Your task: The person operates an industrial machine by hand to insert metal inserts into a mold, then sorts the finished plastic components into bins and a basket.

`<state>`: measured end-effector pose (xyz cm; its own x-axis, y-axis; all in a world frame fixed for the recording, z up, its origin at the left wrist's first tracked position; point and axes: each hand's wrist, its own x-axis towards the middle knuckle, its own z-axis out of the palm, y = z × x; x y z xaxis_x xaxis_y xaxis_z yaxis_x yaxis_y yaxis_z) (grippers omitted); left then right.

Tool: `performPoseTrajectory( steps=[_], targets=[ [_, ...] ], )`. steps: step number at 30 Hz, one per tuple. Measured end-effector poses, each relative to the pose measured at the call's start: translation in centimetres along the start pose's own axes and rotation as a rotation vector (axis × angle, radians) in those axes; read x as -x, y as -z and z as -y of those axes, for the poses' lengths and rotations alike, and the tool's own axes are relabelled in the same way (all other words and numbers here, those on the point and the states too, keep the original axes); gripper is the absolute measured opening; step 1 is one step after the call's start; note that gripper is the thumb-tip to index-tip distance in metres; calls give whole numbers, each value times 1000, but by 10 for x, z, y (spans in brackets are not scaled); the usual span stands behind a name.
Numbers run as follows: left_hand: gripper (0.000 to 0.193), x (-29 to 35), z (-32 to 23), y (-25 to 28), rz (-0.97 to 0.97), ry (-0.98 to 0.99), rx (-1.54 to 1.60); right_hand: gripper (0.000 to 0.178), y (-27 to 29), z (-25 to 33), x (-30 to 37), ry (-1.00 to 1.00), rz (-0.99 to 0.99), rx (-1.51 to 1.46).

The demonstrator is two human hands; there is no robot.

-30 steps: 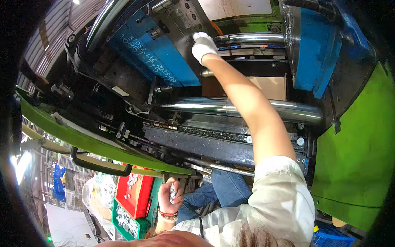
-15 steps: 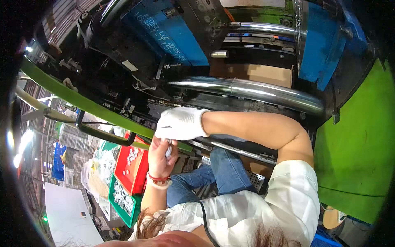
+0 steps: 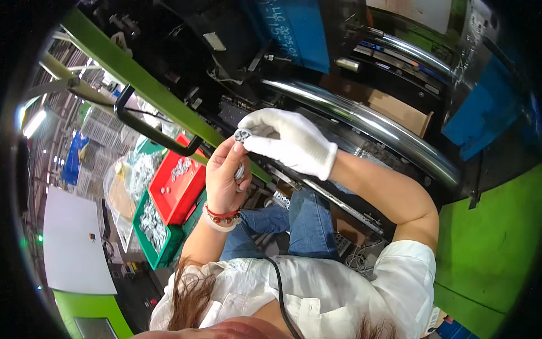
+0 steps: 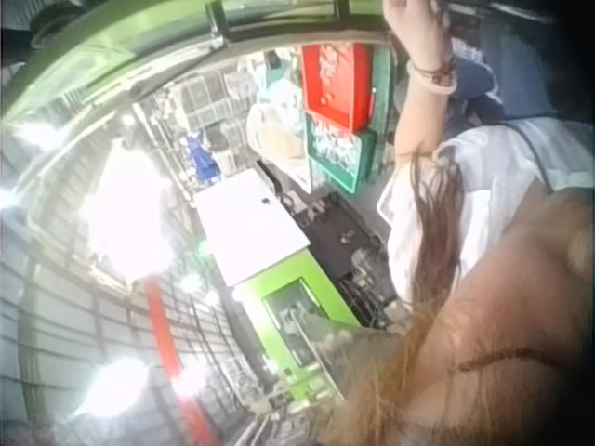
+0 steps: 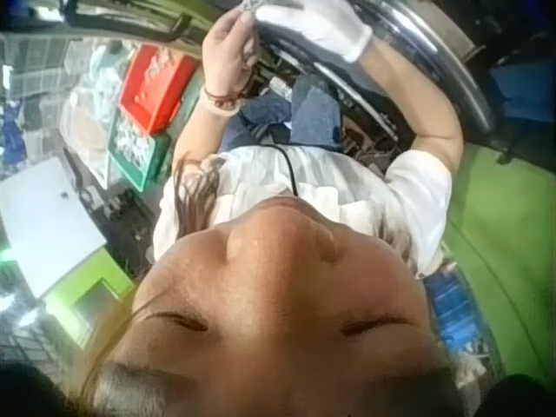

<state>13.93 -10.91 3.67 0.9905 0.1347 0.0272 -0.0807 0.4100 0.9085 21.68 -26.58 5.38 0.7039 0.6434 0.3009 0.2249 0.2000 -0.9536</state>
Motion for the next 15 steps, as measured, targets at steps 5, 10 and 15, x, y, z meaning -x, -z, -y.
performPoseTrajectory(
  steps=[5,10,15],
  targets=[
    [26,1,-12,-2,16,32,-7,28,15,5,-1,82,207,-73],
    [25,-3,-13,-3,63,84,-18,28,21,5,-6,23,217,24],
    [27,-4,-11,-4,134,213,-2,25,34,12,-1,241,246,460]
  ],
)
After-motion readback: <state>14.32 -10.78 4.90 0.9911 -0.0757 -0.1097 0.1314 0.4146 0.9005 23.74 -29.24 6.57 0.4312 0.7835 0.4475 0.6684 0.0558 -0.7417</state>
